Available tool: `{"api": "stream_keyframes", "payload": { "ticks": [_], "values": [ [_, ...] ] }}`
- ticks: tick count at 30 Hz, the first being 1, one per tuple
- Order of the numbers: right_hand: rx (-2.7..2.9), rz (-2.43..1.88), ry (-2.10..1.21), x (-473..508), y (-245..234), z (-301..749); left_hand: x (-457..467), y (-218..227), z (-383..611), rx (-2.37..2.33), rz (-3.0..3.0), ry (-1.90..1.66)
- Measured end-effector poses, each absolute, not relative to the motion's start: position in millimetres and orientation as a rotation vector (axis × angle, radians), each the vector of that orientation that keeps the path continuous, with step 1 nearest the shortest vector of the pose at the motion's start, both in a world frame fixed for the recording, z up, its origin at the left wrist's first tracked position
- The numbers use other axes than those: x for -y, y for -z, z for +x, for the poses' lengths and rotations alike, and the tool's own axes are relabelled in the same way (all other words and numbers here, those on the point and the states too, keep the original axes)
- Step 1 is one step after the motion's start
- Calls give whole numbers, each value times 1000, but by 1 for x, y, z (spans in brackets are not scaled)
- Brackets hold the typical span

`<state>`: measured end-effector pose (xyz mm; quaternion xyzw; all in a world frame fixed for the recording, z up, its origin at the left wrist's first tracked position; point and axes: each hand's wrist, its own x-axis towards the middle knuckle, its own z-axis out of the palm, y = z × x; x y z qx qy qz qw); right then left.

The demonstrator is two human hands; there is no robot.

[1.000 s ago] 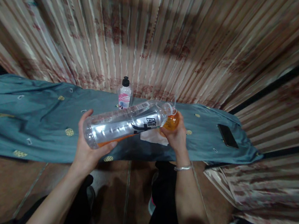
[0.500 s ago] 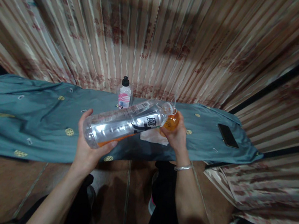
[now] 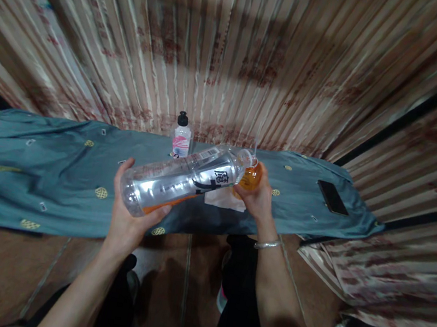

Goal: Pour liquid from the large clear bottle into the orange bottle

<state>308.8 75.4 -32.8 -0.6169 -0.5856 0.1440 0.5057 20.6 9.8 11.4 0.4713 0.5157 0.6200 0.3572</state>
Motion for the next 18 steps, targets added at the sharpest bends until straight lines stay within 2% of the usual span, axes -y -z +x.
{"api": "stream_keyframes", "payload": {
  "ticks": [18],
  "values": [
    [1436, -1471, -292, -76, 37, 310, -9, -12, 21, -1358, 1247, -1594]
  ]
}}
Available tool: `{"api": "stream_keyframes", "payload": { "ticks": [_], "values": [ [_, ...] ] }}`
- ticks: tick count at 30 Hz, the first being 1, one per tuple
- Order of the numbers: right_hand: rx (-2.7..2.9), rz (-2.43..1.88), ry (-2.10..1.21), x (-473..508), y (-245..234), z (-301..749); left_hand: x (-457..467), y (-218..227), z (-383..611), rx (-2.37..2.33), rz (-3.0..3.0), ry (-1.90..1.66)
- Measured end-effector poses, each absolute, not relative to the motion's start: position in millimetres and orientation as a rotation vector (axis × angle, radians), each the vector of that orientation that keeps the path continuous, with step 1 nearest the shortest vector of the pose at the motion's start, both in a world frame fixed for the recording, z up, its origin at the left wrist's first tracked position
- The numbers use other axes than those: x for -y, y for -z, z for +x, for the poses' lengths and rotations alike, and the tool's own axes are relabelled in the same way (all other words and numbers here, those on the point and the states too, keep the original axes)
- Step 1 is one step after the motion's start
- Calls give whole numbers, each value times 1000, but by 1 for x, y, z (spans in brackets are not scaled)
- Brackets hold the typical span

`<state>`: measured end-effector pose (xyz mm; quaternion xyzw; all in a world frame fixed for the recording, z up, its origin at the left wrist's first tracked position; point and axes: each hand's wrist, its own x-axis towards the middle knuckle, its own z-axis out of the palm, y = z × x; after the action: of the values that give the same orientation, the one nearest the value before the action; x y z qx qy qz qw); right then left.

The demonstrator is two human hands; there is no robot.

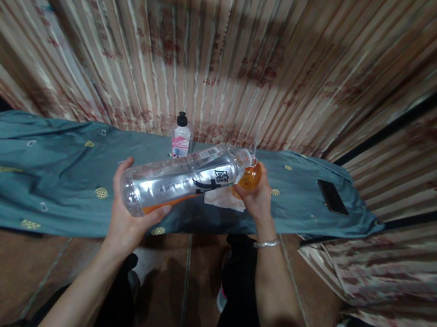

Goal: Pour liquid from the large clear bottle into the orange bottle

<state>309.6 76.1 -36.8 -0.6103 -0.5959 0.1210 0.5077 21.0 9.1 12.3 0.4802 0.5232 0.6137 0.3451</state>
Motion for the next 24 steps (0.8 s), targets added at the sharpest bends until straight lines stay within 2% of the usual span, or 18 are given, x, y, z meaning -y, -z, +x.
{"api": "stream_keyframes", "payload": {
  "ticks": [24],
  "values": [
    [1388, -1480, -304, -77, 35, 306, -7, -10, 21, -1340, 1287, -1626]
  ]
}}
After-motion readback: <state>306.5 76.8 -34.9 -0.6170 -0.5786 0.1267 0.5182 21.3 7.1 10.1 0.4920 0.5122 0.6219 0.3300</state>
